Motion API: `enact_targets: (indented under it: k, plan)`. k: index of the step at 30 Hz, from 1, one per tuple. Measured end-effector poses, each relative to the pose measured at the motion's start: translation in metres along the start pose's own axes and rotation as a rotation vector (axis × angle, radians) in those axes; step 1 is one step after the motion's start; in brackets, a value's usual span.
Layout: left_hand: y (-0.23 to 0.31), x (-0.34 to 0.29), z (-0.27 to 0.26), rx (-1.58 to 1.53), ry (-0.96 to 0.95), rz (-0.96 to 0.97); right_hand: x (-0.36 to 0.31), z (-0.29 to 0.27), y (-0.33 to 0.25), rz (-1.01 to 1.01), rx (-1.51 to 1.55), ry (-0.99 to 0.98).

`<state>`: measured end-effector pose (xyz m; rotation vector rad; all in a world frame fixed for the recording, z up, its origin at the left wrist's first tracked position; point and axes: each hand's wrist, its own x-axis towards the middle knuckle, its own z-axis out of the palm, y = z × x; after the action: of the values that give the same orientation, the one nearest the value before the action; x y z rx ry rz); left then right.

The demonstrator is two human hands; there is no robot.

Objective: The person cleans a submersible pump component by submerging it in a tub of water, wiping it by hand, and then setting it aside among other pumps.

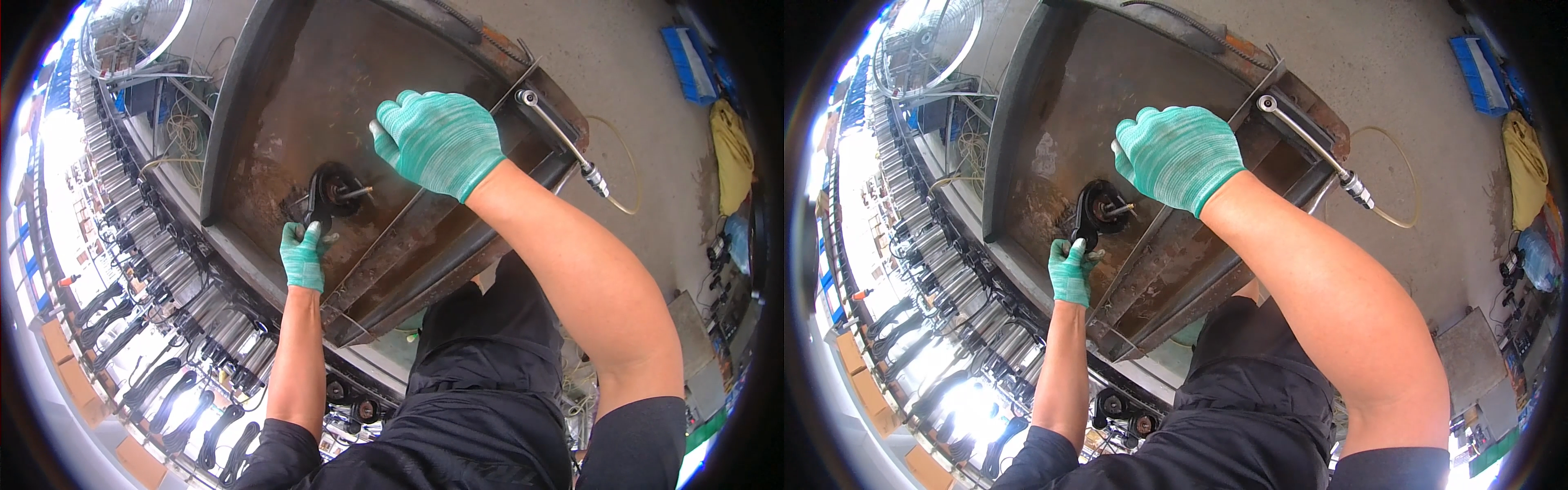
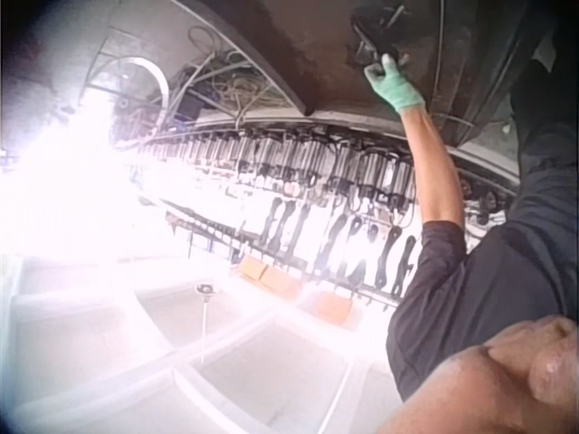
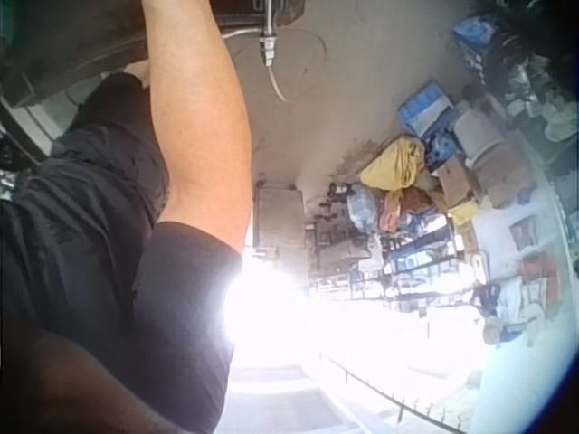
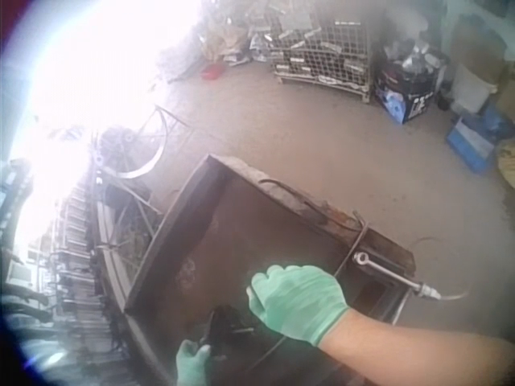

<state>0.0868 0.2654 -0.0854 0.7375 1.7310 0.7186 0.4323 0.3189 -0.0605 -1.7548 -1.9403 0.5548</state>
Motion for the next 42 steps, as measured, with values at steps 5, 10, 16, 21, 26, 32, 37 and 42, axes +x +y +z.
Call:
enact_targets:
  k: [5, 10, 16, 21, 26, 32, 37, 42]
  plan:
    - [0.019, 0.000, 0.011, 0.089, 0.020, -0.034, -0.001, -0.001, 0.001, 0.015, 0.007, -0.009]
    - [0.043, 0.020, 0.010, 0.304, 0.002, -0.039, -0.001, 0.000, -0.001, 0.018, -0.002, -0.008]
    - [0.062, 0.035, 0.021, 0.469, -0.052, -0.040, -0.001, -0.001, -0.001, 0.016, 0.000, -0.015]
    - [0.059, 0.035, 0.023, 0.508, -0.046, -0.063, -0.002, 0.000, 0.002, 0.026, 0.011, -0.024]
    - [0.051, 0.024, 0.010, 0.424, -0.038, -0.042, 0.000, -0.005, -0.005, 0.031, 0.001, -0.045]
    - [0.034, -0.001, -0.001, 0.301, 0.049, 0.054, 0.000, -0.002, -0.003, 0.039, -0.042, -0.052]
    - [0.049, -0.047, -0.007, 0.256, 0.159, 0.154, 0.003, -0.003, -0.007, -0.014, -0.086, -0.037]
    - [0.088, -0.110, -0.024, 0.246, 0.242, 0.290, 0.001, -0.016, -0.010, 0.004, -0.077, -0.010]
